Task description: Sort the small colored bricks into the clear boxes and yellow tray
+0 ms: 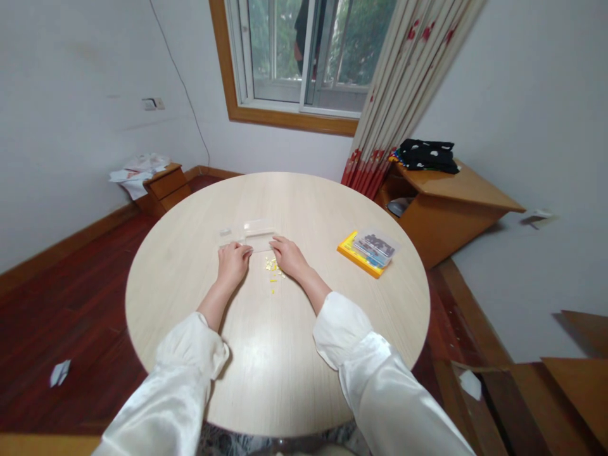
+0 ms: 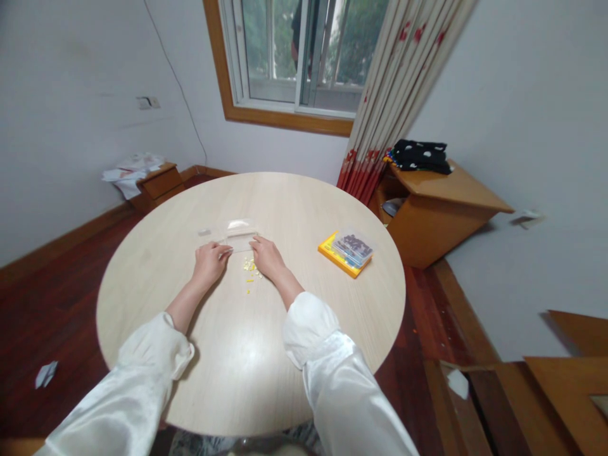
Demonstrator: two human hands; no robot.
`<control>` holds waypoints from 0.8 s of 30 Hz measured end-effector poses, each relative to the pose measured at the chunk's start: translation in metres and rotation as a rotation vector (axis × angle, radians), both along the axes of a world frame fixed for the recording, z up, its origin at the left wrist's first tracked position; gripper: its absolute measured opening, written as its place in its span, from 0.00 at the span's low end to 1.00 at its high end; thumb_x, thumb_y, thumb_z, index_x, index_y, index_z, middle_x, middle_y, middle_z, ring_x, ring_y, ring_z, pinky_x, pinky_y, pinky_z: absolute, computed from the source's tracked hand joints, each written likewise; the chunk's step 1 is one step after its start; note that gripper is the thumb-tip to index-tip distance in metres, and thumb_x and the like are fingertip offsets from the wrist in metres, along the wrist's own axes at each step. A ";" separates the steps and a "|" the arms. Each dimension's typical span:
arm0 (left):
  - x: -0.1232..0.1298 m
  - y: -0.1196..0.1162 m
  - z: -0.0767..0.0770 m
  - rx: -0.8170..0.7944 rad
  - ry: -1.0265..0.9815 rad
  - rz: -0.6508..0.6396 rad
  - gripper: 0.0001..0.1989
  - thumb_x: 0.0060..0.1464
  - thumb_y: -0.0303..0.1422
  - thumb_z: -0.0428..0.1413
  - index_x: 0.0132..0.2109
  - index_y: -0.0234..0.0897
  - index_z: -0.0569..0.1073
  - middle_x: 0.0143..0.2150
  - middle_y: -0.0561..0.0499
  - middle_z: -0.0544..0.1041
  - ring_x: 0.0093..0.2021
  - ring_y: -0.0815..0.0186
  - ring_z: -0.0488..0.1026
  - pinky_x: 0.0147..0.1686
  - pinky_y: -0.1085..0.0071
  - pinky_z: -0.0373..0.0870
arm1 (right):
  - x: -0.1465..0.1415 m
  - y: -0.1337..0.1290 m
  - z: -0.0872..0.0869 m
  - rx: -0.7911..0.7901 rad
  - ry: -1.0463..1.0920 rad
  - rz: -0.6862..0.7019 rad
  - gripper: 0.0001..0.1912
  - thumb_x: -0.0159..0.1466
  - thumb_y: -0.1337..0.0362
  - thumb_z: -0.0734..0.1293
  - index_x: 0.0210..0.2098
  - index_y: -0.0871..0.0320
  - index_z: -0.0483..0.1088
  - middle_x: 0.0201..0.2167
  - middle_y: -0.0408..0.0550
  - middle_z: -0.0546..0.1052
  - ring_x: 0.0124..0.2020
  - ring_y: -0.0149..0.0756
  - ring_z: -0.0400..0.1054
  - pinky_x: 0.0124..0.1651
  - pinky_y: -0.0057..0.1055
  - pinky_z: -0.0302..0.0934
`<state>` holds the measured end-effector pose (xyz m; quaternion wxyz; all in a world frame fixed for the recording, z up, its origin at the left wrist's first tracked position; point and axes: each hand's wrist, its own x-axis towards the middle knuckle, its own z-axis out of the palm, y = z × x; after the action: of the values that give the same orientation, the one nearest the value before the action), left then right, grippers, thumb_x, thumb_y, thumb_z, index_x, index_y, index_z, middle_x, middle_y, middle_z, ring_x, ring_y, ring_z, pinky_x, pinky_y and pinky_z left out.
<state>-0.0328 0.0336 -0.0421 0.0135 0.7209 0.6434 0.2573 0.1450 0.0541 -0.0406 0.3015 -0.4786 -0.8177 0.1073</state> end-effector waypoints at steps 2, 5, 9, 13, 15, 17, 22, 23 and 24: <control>-0.003 0.001 -0.001 0.003 -0.006 0.012 0.14 0.55 0.32 0.48 0.41 0.36 0.78 0.38 0.40 0.74 0.42 0.53 0.68 0.42 0.59 0.58 | 0.000 -0.002 0.003 0.029 -0.004 0.004 0.17 0.62 0.74 0.58 0.48 0.64 0.72 0.53 0.58 0.71 0.55 0.37 0.65 0.59 0.36 0.57; -0.007 0.002 -0.001 0.019 -0.004 0.049 0.15 0.55 0.32 0.47 0.41 0.36 0.77 0.38 0.39 0.74 0.42 0.53 0.68 0.42 0.59 0.58 | 0.009 -0.007 0.012 0.079 0.008 -0.020 0.18 0.61 0.73 0.59 0.49 0.60 0.71 0.54 0.56 0.70 0.56 0.39 0.63 0.59 0.40 0.56; -0.013 0.004 -0.001 0.030 0.007 0.108 0.15 0.54 0.32 0.47 0.40 0.35 0.77 0.38 0.39 0.74 0.41 0.52 0.69 0.40 0.59 0.59 | 0.053 -0.020 0.035 0.152 0.039 -0.135 0.18 0.60 0.72 0.58 0.47 0.57 0.72 0.56 0.56 0.67 0.57 0.43 0.61 0.59 0.47 0.53; -0.017 0.006 0.001 0.020 0.017 0.145 0.16 0.54 0.32 0.46 0.41 0.34 0.77 0.38 0.37 0.74 0.42 0.50 0.68 0.40 0.57 0.58 | 0.128 -0.041 0.057 0.170 -0.108 -0.454 0.19 0.62 0.66 0.59 0.51 0.61 0.69 0.58 0.62 0.64 0.60 0.49 0.56 0.59 0.50 0.49; -0.017 0.006 0.002 0.008 0.014 0.159 0.17 0.54 0.32 0.46 0.42 0.33 0.77 0.38 0.36 0.73 0.43 0.49 0.67 0.42 0.56 0.58 | 0.165 -0.052 0.062 0.133 -0.234 -0.626 0.25 0.61 0.60 0.61 0.56 0.63 0.64 0.60 0.66 0.59 0.61 0.54 0.52 0.58 0.53 0.47; -0.016 0.005 0.004 0.016 0.000 0.173 0.17 0.54 0.33 0.48 0.44 0.32 0.77 0.40 0.35 0.72 0.44 0.47 0.66 0.43 0.54 0.58 | 0.193 -0.060 0.063 0.089 -0.331 -0.741 0.32 0.60 0.54 0.63 0.60 0.64 0.58 0.61 0.69 0.57 0.62 0.58 0.49 0.57 0.55 0.46; -0.012 -0.001 0.008 0.150 -0.077 0.178 0.18 0.52 0.34 0.51 0.48 0.33 0.74 0.46 0.35 0.67 0.48 0.46 0.63 0.46 0.51 0.58 | 0.214 -0.066 0.056 -0.028 -0.404 -0.729 0.33 0.61 0.52 0.61 0.61 0.62 0.56 0.51 0.65 0.69 0.54 0.53 0.60 0.55 0.52 0.47; -0.011 -0.002 0.010 0.176 -0.107 0.169 0.17 0.52 0.33 0.51 0.48 0.34 0.74 0.46 0.36 0.67 0.48 0.47 0.63 0.46 0.51 0.58 | 0.212 -0.066 0.055 -0.025 -0.399 -0.713 0.31 0.61 0.53 0.60 0.60 0.61 0.58 0.49 0.64 0.70 0.52 0.52 0.62 0.55 0.52 0.48; -0.010 -0.004 0.011 0.202 -0.145 0.157 0.17 0.52 0.33 0.51 0.47 0.34 0.75 0.46 0.37 0.67 0.48 0.48 0.63 0.47 0.51 0.58 | 0.208 -0.065 0.055 -0.011 -0.388 -0.708 0.30 0.61 0.54 0.60 0.58 0.61 0.60 0.47 0.63 0.71 0.50 0.51 0.63 0.54 0.51 0.49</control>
<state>-0.0425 0.0297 -0.0307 -0.0326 0.6455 0.6660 0.3723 0.3532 -0.0110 0.0144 0.1571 -0.7437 -0.6434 -0.0910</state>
